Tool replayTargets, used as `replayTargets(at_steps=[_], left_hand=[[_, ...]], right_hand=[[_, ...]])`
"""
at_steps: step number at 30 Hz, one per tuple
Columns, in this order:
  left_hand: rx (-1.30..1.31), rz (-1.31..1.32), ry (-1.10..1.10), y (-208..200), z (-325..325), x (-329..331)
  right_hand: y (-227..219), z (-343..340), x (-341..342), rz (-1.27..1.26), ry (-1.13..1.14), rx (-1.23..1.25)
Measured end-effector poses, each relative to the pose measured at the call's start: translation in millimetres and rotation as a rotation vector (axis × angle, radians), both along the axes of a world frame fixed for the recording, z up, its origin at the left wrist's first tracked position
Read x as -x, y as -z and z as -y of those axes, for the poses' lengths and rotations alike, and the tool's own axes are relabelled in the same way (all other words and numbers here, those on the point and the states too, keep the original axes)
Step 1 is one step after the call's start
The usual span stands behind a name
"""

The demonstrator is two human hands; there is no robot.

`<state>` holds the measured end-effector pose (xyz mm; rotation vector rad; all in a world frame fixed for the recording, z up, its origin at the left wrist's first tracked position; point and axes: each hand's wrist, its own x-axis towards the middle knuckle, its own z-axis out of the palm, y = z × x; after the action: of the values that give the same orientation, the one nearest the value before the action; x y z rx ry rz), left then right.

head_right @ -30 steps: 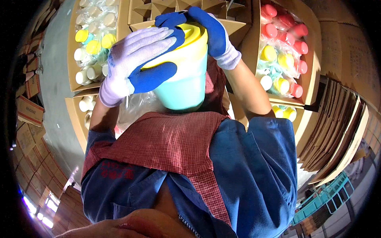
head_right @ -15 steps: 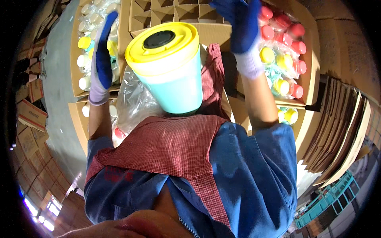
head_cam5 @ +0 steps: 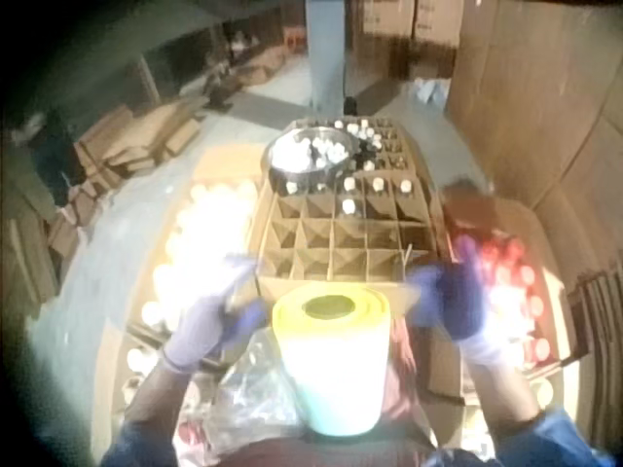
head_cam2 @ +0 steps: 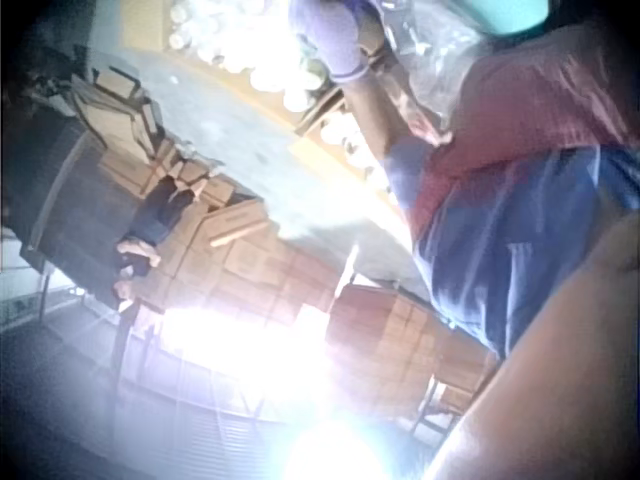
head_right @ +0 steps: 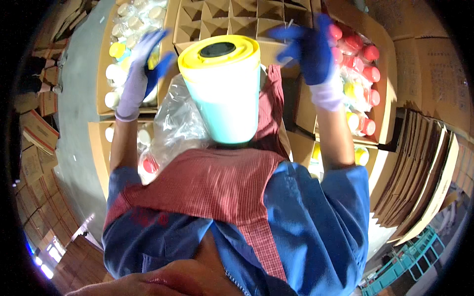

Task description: The person assembles thermos bottles by inserting stainless steel inner bottles into outer casings and securing the lids. They handle multiple units, placing completed bottles into a cardboard box.

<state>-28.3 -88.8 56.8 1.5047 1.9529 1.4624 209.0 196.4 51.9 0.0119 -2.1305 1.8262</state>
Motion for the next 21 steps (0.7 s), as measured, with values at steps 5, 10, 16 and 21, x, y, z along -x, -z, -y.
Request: replayTargets(at_steps=[5,10,16,21], left_hand=[[-0.028,-0.608,0.141,-53.2,-43.7,-85.1],[0.110,-0.250,-0.174,-12.0,-10.0,-33.8],[0.017,0.250,0.061,-14.7,-14.4,-53.3],[-0.249,-0.346,0.167,-31.8,-38.0,-92.8]], right_hand=[[-6.8,46.3,29.2,-0.118,0.127,-0.136],[-1.4,24.6,5.7,-0.057,0.002,0.205],[-11.9,55.1,5.9,-0.072,0.256,-0.474],[-4.8,60.3,30.0,-0.032,0.211,0.266]])
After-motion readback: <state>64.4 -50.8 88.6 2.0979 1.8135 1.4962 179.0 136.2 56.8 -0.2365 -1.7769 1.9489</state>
